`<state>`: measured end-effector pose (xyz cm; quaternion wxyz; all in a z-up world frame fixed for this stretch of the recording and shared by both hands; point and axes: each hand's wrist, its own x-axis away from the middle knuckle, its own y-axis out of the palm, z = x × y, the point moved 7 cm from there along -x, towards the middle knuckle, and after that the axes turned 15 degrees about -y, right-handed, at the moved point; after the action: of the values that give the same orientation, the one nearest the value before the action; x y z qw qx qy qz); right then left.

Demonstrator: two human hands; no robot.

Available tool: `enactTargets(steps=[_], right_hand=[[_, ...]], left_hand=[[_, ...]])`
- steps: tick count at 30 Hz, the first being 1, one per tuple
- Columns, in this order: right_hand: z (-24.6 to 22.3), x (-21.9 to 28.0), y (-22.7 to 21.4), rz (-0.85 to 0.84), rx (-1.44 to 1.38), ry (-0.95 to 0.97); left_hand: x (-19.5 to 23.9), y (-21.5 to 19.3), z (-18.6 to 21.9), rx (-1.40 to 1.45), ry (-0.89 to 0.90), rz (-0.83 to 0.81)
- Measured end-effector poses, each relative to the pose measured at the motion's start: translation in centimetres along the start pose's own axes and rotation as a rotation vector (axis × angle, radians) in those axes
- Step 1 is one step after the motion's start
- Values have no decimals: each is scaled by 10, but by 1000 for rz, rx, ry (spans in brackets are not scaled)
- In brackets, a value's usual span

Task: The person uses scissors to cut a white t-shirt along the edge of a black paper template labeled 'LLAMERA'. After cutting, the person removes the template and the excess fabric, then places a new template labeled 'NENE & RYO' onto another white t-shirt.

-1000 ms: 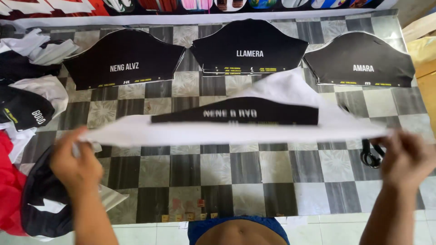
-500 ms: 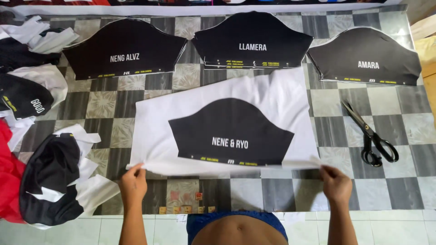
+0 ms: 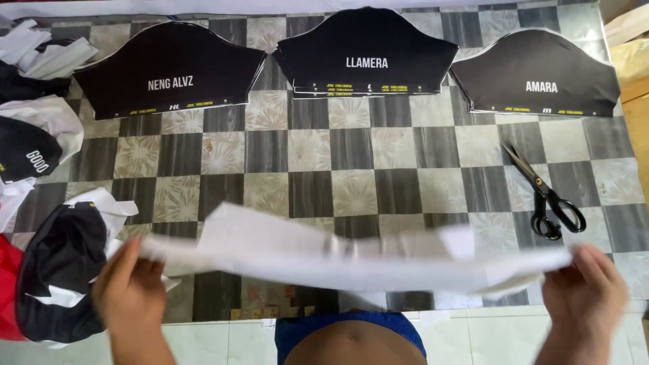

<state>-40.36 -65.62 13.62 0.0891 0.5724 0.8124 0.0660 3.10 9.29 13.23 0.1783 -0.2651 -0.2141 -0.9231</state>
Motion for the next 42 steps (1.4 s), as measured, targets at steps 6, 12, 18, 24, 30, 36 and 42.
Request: enactTargets(steps=[6,12,18,24,30,36,42], right_hand=[[69,-112,123,6,-100,93],[-6,-178,198,-154,-232,-11],[-85,-132,186,-210,-150,-154],[16,-89,129,-136,-11,-118],[163,-98,121,-92,164,2],[202,-96,93,-149,511,-32],[171,-58,72,-211,840,-85]], left_hand=[[-111,142,2,-96,-156,-87],[-87,245,98,-15,-53,-260],[-19,199,139,105,91,-283],[-83,105,12,73,-22,-107],[-147,99,-104,-343,-101,-99],[-194,72,-155,-617,16,-39],[-177,45,-151,-845,129,32]])
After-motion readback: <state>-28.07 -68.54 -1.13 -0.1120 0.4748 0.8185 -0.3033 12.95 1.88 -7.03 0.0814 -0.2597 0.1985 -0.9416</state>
